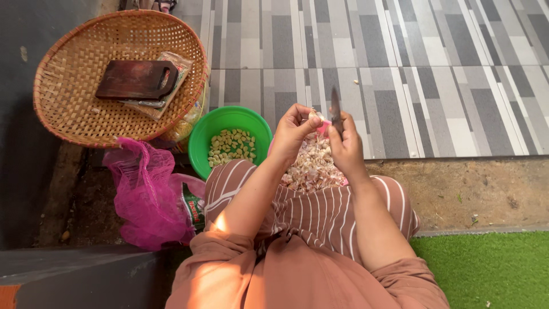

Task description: The person sits on the ground peeling garlic. They hold a clove in one hand and a small knife in the other, cutting and stripping the papery skin off each clove, dropping peeled cloves into a green bowl and discarded skins and unpeeled cloves into a pink bowl.

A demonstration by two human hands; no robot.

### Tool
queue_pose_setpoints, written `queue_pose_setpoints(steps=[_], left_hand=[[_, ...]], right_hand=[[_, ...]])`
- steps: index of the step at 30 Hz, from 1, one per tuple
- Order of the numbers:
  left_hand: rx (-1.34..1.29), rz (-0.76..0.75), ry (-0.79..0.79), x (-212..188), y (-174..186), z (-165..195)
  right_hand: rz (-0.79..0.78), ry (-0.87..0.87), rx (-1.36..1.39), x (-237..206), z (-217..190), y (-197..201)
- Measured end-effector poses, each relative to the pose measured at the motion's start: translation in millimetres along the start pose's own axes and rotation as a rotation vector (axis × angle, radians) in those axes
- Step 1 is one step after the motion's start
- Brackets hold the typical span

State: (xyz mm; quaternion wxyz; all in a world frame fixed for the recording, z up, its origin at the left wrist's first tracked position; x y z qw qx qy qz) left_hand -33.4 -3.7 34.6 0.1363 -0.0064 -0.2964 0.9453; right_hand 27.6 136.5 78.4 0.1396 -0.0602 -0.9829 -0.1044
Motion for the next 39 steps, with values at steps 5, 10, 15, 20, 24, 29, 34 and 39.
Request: queue_pose_setpoints(steps=[5, 10, 15, 20, 24, 29, 34, 39], left_hand=[[0.009, 0.0, -0.014, -10.4, -2.2, 13.2], [0.056, 0.074, -0.031, -18.1, 9.4, 25.4], [0.243, 0.122, -0.018, -23.6, 18.0, 27.4], [0.216, 0.061, -0.024, -26.0, 16.3, 17.8], [0.15, -0.014, 0.067, -24.9, 23.7, 14.7], [0.149, -0.168, 0.237, -23.0, 27.1, 7.2], [0.078, -0.178, 0.344, -17.5, 23.0, -14.7], [0.015, -0.04, 0.31, -9.2, 23.5, -25.8]], right_hand=[[-0.065, -0.011, -0.101, -8.0, -17.4, -14.9], [-0.102, 0.074, -0.146, -9.7, -16.0, -30.3], [-0.066, 0.188, -0.288, -12.5, 2.2, -45.3], [-0.018, 0.086, -0.348, -16.8, 23.9, -46.3], [-0.047, 0.065, -0.282, -18.8, 31.1, -44.0], [0.004, 0.096, -0.436, -10.2, 33.5, -25.6], [0.068, -0.209, -0.422, -1.0, 37.7, -1.8], [0.135, 0.016, -0.421, -3.0, 7.5, 5.7]])
Point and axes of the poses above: each hand's wrist, its own x-axis towards the middle knuckle, its own y-axis out of the back of the hand, z = x × y, the point moved 5 cm from there along x, towards the middle knuckle
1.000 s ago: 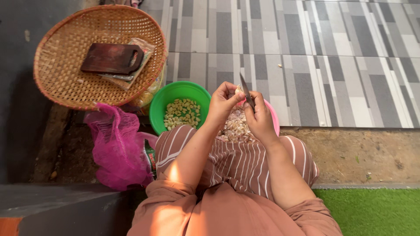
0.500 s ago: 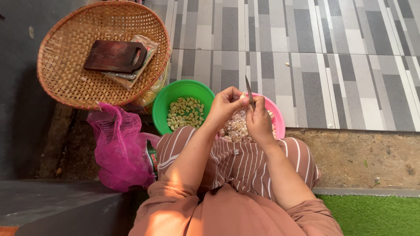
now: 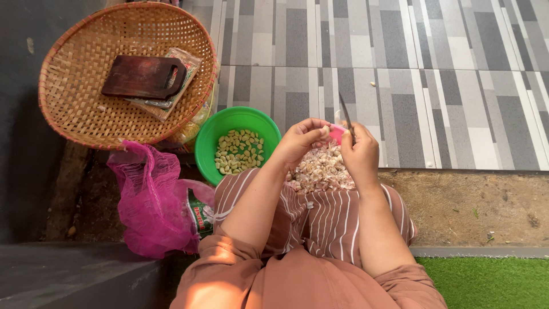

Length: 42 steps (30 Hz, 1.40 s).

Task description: The person sits on the ground peeling garlic. They hold a clove in one hand and a small knife in the other, cutting and stripping the papery skin off each clove, dropping peeled cloves into a green bowl and discarded skins and unpeeled cloves into a pink bowl.

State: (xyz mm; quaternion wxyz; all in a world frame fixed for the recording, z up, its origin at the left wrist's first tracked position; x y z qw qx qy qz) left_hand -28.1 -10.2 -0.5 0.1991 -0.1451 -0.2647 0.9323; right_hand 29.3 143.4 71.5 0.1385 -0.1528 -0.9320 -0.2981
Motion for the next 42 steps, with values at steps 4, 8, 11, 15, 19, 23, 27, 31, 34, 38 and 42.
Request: queue_pose_setpoints(steps=[4, 8, 11, 15, 19, 23, 27, 31, 34, 38, 42], left_hand=[[0.092, 0.052, -0.051, -2.2, -2.5, 3.1], [0.39, 0.156, -0.164, -8.3, -7.6, 11.0], [0.483, 0.204, -0.227, -9.4, -12.7, 12.9], [0.53, 0.182, -0.267, -12.8, -14.6, 11.3], [0.506, 0.131, -0.292, -14.7, -15.4, 11.3], [0.53, 0.117, -0.286, -14.9, -18.2, 11.7], [0.532, 0.099, -0.303, -15.3, -20.4, 14.0], [0.449, 0.049, -0.276, -14.6, -21.6, 12.6], [0.308, 0.005, -0.293, -12.9, -20.9, 12.0], [-0.061, 0.061, -0.146, -4.5, -13.2, -0.1], [-0.205, 0.057, -0.119, 0.9, -10.7, -10.5]], right_hand=[[-0.049, -0.08, -0.064, 1.6, 1.6, 2.0], [-0.089, -0.13, -0.099, 2.0, 6.9, 2.7], [-0.161, -0.143, 0.071, -3.1, 7.5, -1.5], [-0.262, -0.07, 0.1, -10.8, 4.1, -10.3], [-0.272, 0.015, -0.025, -10.4, 4.7, -15.1], [-0.255, -0.009, -0.12, -9.5, 6.8, -17.6], [-0.298, -0.194, 0.037, -12.9, 12.3, -16.6], [-0.282, -0.17, 0.245, -12.1, 10.3, -14.3], [-0.236, -0.151, 0.312, -13.0, 11.9, -16.2], [-0.098, -0.002, 0.103, -16.8, 8.4, -15.6], [-0.029, 0.123, 0.038, -20.2, 2.3, -16.3]])
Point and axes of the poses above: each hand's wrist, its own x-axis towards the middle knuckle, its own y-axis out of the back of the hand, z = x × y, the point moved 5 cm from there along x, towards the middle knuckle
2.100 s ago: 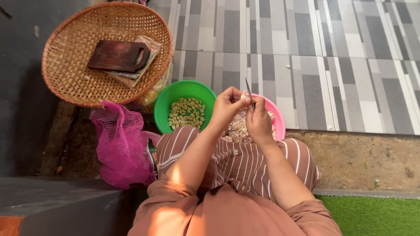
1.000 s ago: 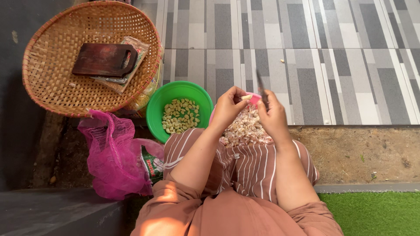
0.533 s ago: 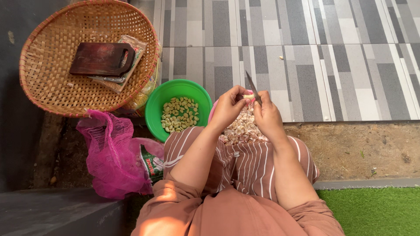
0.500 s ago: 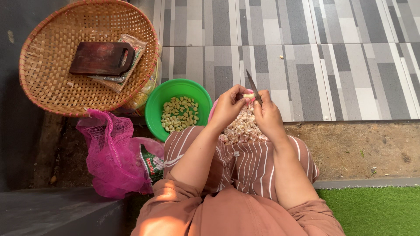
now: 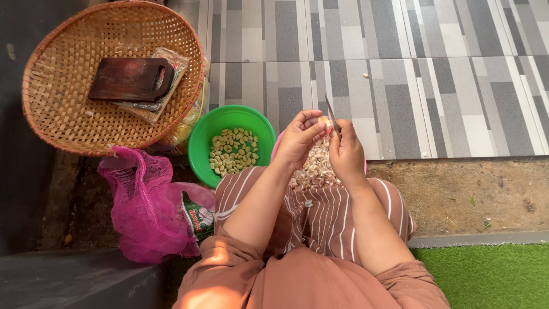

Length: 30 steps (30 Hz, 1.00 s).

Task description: The person sits on the ground peeling garlic. They hold a clove in one hand and a small knife in the other, cutting and stripping the papery skin off each clove, dropping peeled cloves into a green bowl and discarded skins and unpeeled cloves into a pink bowl.

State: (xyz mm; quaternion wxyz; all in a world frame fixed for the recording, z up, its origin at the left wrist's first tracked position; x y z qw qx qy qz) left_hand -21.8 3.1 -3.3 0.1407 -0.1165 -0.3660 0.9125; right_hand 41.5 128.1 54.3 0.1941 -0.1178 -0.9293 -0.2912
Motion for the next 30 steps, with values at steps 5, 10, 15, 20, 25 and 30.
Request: queue_pose_setpoints(steps=[5, 10, 15, 20, 25, 30], left_hand=[[0.159, -0.134, -0.094, -1.8, -5.7, -3.2], [0.194, -0.211, -0.101, -8.5, -18.0, 0.8], [0.177, -0.122, -0.052, -15.1, -22.7, 12.1], [0.362, -0.052, -0.18, -14.4, -21.6, 21.0], [0.585, -0.05, -0.258, -14.6, -22.1, 16.5], [0.715, -0.014, -0.307, -18.0, -23.4, 19.4]], right_hand=[[0.037, -0.047, -0.067, 1.1, 3.9, 5.0], [0.096, -0.068, 0.007, 5.7, 4.2, 14.6], [0.093, -0.251, 0.114, 12.2, 12.5, 34.5], [-0.045, -0.266, 0.114, 10.2, 2.7, 24.9], [-0.104, -0.118, 0.074, 5.8, -14.4, 17.1], [-0.102, -0.022, 0.021, 0.4, -13.9, 14.0]])
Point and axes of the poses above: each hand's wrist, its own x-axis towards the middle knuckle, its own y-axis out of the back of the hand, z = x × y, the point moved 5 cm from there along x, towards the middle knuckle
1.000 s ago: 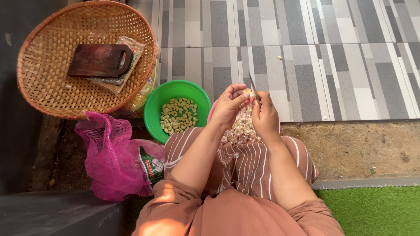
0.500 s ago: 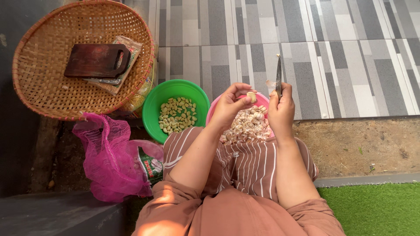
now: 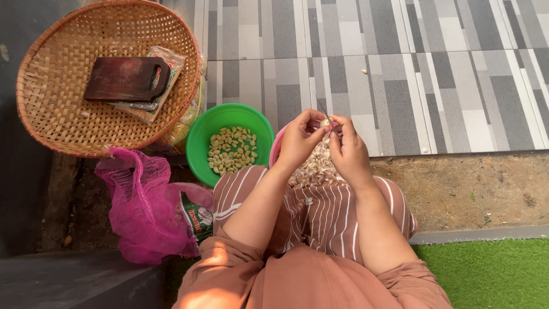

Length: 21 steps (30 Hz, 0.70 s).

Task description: The person sits on the ground peeling garlic. They hold a clove in one hand and a small knife in the other, cutting and stripping the papery skin off each clove, dropping peeled cloves into a green bowl and discarded skins and unpeeled cloves into a pink bowl.

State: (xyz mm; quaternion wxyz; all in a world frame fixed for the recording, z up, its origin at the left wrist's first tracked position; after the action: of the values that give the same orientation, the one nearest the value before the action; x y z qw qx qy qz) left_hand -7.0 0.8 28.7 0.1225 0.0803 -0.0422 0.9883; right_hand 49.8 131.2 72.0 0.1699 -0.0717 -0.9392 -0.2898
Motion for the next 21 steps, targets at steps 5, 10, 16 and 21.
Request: queue_pose_setpoints(steps=[5, 10, 16, 21], left_hand=[[0.077, 0.0, -0.01, -2.2, -1.7, 0.9], [-0.095, -0.026, -0.012, -1.8, -9.5, -0.7], [-0.56, 0.043, 0.192, 3.0, 0.8, -4.5], [-0.437, 0.063, 0.121, 2.7, 4.6, -3.9]], right_hand=[[-0.01, -0.028, -0.209, -0.4, 19.6, -10.4], [0.01, -0.139, -0.203, -0.4, 38.4, -13.4], [0.038, -0.299, -0.175, 2.6, 39.3, 2.5], [0.086, -0.147, -0.136, 5.4, 9.0, 16.5]])
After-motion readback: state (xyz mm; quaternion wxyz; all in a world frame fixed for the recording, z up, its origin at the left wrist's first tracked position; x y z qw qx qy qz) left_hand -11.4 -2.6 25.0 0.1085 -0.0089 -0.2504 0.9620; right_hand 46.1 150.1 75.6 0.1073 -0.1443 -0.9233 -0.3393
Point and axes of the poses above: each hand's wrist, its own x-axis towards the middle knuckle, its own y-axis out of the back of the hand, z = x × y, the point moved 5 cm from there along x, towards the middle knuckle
